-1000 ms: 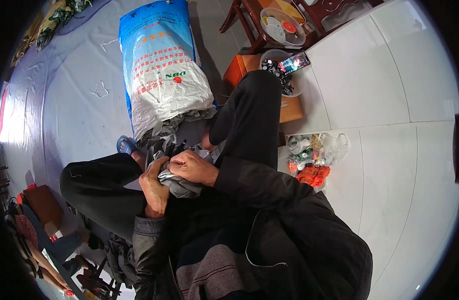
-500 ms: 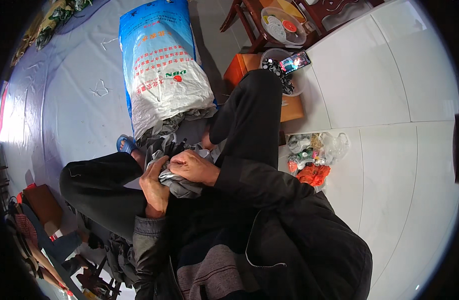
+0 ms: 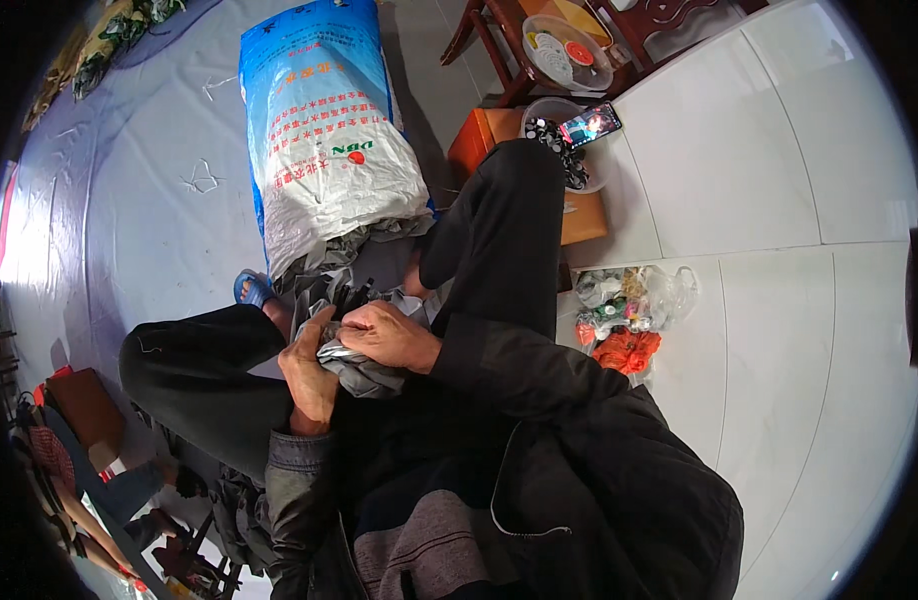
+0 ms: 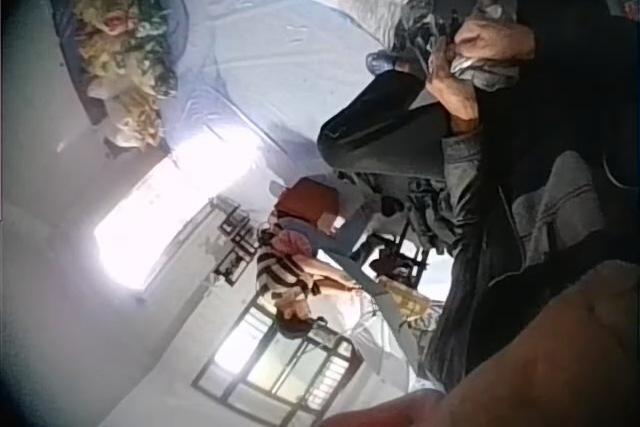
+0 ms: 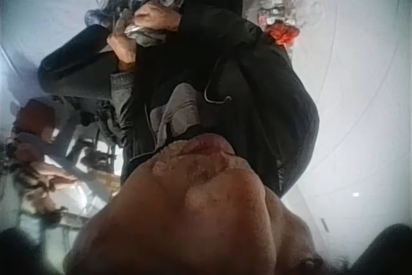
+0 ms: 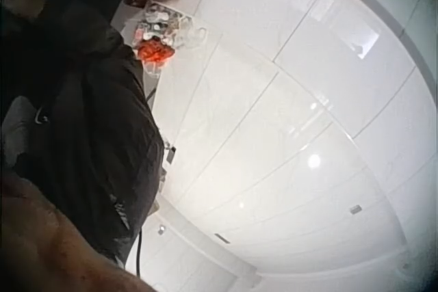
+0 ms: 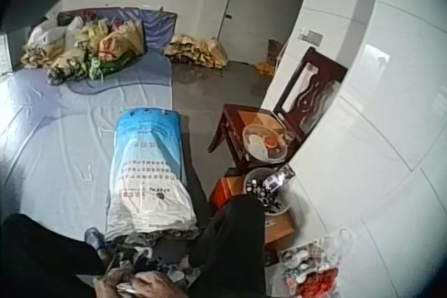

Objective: Placing items into silver plastic bags and organizing them on the floor.

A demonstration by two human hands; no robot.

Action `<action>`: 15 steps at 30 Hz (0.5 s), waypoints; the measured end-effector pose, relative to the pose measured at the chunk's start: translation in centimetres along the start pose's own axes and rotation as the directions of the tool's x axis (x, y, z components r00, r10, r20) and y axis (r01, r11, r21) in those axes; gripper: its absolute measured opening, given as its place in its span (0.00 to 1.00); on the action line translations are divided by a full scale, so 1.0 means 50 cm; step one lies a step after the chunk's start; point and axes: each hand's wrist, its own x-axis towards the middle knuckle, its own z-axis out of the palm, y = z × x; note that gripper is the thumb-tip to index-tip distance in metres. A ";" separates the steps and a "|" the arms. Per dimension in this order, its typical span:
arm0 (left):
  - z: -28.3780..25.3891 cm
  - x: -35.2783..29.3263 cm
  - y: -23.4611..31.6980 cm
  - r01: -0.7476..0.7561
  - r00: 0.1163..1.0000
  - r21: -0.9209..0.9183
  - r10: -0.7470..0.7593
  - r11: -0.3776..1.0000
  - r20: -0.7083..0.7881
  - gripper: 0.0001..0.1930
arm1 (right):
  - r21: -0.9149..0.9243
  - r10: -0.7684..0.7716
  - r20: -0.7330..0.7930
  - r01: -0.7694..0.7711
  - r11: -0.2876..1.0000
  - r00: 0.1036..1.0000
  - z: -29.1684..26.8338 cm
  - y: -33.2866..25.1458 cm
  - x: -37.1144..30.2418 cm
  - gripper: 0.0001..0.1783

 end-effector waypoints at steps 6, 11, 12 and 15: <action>0.010 -0.006 -0.030 -0.010 0.999 0.015 0.011 1.000 -0.047 0.26 | -0.012 -0.011 -0.024 0.011 1.000 1.000 0.003 0.003 -0.001 0.17; 0.011 -0.005 -0.040 -0.058 0.996 0.056 0.062 0.997 -0.067 0.21 | -0.013 -0.014 -0.032 0.014 1.000 0.999 0.003 0.003 -0.001 0.17; 0.011 -0.005 -0.040 -0.068 0.995 0.060 0.072 0.996 -0.073 0.20 | -0.005 -0.018 -0.042 0.018 1.000 0.999 0.004 0.002 -0.001 0.18; 0.012 -0.010 -0.041 -0.055 0.991 0.069 0.063 0.996 -0.120 0.20 | -0.002 -0.016 -0.041 0.016 1.000 0.999 0.008 -0.002 -0.002 0.18</action>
